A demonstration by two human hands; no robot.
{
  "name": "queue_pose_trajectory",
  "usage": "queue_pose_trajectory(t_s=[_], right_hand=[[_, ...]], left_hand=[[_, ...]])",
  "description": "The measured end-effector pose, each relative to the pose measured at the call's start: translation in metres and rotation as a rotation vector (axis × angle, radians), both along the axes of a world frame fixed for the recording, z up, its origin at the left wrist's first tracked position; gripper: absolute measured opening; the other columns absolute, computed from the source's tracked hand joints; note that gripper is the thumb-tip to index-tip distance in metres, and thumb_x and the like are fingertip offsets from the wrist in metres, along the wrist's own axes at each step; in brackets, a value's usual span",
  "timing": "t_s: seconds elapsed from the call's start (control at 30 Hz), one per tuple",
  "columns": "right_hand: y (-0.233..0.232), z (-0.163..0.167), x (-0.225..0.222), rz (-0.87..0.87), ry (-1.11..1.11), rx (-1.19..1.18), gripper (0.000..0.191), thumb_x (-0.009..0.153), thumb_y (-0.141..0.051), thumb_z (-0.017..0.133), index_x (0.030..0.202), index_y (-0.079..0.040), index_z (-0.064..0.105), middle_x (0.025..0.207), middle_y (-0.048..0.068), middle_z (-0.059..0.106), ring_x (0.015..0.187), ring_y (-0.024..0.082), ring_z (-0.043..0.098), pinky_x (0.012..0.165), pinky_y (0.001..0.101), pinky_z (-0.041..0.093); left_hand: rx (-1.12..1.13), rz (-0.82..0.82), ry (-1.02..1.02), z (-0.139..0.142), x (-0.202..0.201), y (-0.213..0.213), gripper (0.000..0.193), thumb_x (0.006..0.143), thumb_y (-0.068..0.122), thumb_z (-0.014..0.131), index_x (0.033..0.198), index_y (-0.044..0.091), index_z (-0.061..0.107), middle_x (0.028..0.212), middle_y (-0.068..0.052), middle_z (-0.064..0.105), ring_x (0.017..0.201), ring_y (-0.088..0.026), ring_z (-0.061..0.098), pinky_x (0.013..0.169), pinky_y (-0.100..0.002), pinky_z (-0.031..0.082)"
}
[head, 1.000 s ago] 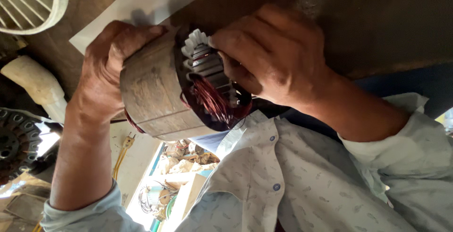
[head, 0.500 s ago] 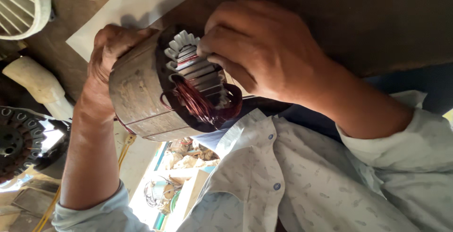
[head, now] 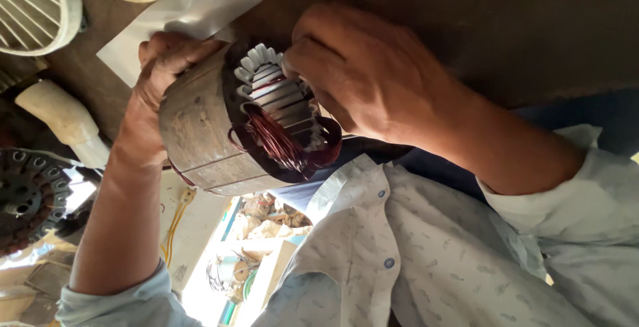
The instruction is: The person inserts white insulating paper into the slots of a motor stator, then cuts a strip of paper with shears and places it into the stator. The person also briefly handles a smartphone.
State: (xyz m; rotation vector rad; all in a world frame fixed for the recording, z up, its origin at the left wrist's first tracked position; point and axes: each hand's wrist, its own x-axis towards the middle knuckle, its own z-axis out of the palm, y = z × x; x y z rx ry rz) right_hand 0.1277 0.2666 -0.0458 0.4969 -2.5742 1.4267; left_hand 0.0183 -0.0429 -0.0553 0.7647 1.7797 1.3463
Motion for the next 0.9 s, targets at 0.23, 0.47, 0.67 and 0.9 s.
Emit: queue_pose_trajectory(t_s=[0.23,0.47,0.67,0.9], right_hand=[[0.003,0.011,0.003,-0.062,0.1,0.138,0.019,0.086,-0.009,0.075,0.101,0.0,0.068,0.094,0.01,0.058,0.084,0.026,0.062,0.073,0.0367,0.054],[-0.002,0.003,0.01,-0.112,0.077,0.09,0.019,0.091,-0.005,0.072,0.11,-0.003,0.067,0.102,0.009,0.055,0.095,0.025,0.062,0.081,0.0358,0.054],[-0.001,0.005,0.01,-0.083,0.048,0.066,0.025,0.088,-0.012,0.078,0.111,-0.007,0.07,0.104,0.009,0.055,0.093,0.027,0.061,0.078,0.04,0.052],[-0.001,-0.005,0.018,-0.078,0.07,0.088,0.026,0.087,-0.015,0.079,0.111,-0.008,0.071,0.108,0.008,0.055,0.098,0.027,0.06,0.081,0.04,0.049]], left_hand=[[0.023,0.037,-0.052,0.002,0.005,0.001,0.061,0.09,0.019,0.086,0.145,0.015,0.061,0.135,0.006,0.055,0.127,-0.01,0.046,0.119,-0.024,0.033],[-0.039,0.0,0.062,0.0,0.001,-0.002,0.069,0.087,0.02,0.086,0.15,0.014,0.058,0.134,0.003,0.052,0.131,-0.013,0.044,0.118,-0.025,0.031],[0.001,-0.064,0.164,0.018,-0.003,0.03,0.077,0.077,0.04,0.083,0.136,0.001,0.051,0.131,-0.001,0.056,0.122,-0.014,0.047,0.112,-0.029,0.035],[-0.204,0.416,0.298,0.022,0.057,0.071,0.039,0.096,0.026,0.087,0.119,0.001,0.068,0.118,-0.004,0.056,0.107,-0.014,0.06,0.098,-0.026,0.052]])
